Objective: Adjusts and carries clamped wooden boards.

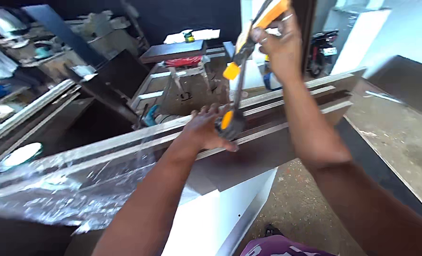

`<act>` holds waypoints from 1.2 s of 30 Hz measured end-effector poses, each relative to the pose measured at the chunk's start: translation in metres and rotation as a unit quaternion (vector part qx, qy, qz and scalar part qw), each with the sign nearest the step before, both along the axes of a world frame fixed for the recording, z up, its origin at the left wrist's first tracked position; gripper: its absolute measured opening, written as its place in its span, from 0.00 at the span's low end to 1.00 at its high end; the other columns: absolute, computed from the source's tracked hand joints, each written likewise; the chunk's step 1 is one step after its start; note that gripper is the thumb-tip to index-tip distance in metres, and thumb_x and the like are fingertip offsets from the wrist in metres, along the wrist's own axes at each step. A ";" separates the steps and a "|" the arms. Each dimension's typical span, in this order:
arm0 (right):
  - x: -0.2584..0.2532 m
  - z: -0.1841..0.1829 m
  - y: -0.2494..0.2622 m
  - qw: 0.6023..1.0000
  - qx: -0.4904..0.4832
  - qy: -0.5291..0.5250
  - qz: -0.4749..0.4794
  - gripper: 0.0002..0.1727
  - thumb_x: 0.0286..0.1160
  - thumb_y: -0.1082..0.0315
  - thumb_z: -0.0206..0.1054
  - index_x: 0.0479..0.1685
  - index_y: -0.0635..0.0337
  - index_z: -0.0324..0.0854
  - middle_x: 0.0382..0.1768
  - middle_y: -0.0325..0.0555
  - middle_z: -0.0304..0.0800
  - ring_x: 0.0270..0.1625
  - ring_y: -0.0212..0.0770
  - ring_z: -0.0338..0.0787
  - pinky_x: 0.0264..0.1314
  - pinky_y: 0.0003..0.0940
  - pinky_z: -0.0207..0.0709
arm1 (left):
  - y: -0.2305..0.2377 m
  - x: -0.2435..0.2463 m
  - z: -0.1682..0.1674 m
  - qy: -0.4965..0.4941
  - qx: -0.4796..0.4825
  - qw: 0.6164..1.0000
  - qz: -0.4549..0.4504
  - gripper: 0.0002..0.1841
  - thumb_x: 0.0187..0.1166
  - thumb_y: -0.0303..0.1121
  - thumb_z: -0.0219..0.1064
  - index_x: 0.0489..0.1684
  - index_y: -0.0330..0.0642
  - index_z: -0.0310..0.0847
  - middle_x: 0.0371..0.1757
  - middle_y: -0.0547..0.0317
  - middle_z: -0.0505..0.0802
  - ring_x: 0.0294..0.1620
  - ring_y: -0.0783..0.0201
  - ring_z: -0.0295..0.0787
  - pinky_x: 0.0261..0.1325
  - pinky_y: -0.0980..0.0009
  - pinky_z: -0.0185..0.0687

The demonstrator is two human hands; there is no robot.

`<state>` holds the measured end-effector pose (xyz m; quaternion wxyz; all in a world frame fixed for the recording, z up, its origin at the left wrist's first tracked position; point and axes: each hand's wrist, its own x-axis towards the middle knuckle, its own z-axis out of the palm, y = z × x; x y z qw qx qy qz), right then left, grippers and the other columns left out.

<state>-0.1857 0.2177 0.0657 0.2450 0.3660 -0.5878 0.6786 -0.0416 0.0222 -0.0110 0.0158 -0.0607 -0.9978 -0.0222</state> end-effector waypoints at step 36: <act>-0.002 -0.036 -0.017 0.999 0.016 -0.009 0.050 0.31 0.72 0.66 0.75 0.72 0.68 0.68 0.55 0.47 0.88 0.50 0.38 0.93 0.53 0.37 0.91 | -0.043 0.071 0.018 -0.079 -0.081 0.990 0.090 0.72 0.42 0.69 0.87 0.97 0.60 0.45 0.97 0.50 0.52 0.95 0.41 0.45 0.88 0.30 0.39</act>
